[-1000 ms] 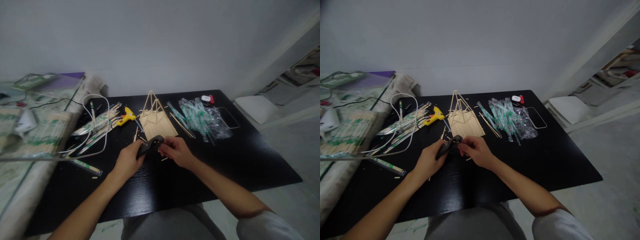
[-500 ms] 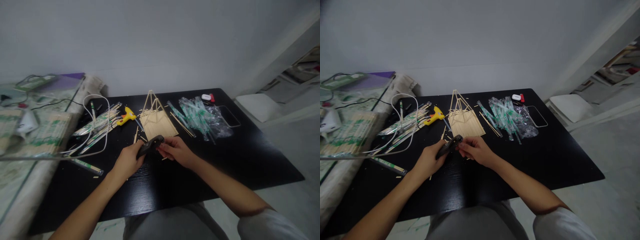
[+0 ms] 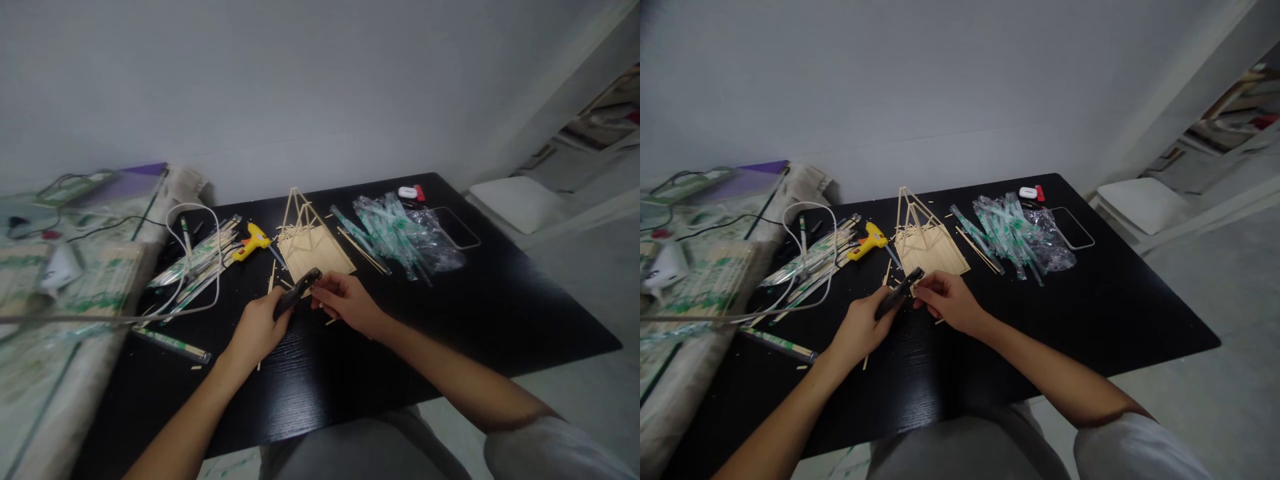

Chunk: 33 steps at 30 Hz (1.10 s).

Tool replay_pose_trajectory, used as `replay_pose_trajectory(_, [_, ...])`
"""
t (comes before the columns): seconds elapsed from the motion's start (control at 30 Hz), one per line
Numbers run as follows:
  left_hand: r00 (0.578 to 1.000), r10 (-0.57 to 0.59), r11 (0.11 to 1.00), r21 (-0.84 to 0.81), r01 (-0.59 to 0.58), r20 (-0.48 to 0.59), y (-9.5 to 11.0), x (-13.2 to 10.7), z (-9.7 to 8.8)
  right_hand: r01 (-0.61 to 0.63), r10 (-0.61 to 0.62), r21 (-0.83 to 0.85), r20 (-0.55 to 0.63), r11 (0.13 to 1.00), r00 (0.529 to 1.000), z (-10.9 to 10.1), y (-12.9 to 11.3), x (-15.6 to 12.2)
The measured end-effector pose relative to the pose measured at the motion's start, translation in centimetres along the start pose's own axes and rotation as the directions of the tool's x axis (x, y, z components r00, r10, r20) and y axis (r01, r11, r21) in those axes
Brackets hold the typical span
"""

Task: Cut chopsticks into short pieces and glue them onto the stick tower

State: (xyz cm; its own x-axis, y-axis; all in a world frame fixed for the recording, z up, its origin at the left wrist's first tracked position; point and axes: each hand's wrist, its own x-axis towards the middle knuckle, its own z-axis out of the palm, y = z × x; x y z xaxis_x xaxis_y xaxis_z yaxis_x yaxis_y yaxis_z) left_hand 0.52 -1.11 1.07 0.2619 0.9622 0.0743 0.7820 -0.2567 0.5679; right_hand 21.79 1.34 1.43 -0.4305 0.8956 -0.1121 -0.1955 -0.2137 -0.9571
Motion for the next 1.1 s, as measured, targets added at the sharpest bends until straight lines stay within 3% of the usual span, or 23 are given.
replay_pose_trajectory(0.37, [0.997,0.07,0.994,-0.079,-0.072,-0.021,-0.09,-0.14,-0.09,0.079,-0.072,-0.076,0.096,0.994,0.993,-0.27,-0.3,-0.11])
replay_pose_trajectory(0.7, [0.997,0.072,0.994,-0.076,-0.073,-0.014,0.4,0.0,-0.26,0.083,-0.077,-0.087,0.064,0.993,0.995,-0.49,0.18,-0.13])
replay_pose_trajectory(0.9, [0.999,0.006,0.998,-0.065,-0.004,0.031,0.47,-0.18,-0.16,0.075,-0.072,-0.121,0.029,0.99,0.997,-0.38,0.16,-0.04])
replay_pose_trajectory(1.1, [0.99,-0.072,0.974,-0.205,0.096,0.118,0.34,0.13,-0.23,0.051,-0.05,-0.109,0.005,0.993,0.999,-0.39,0.07,0.13])
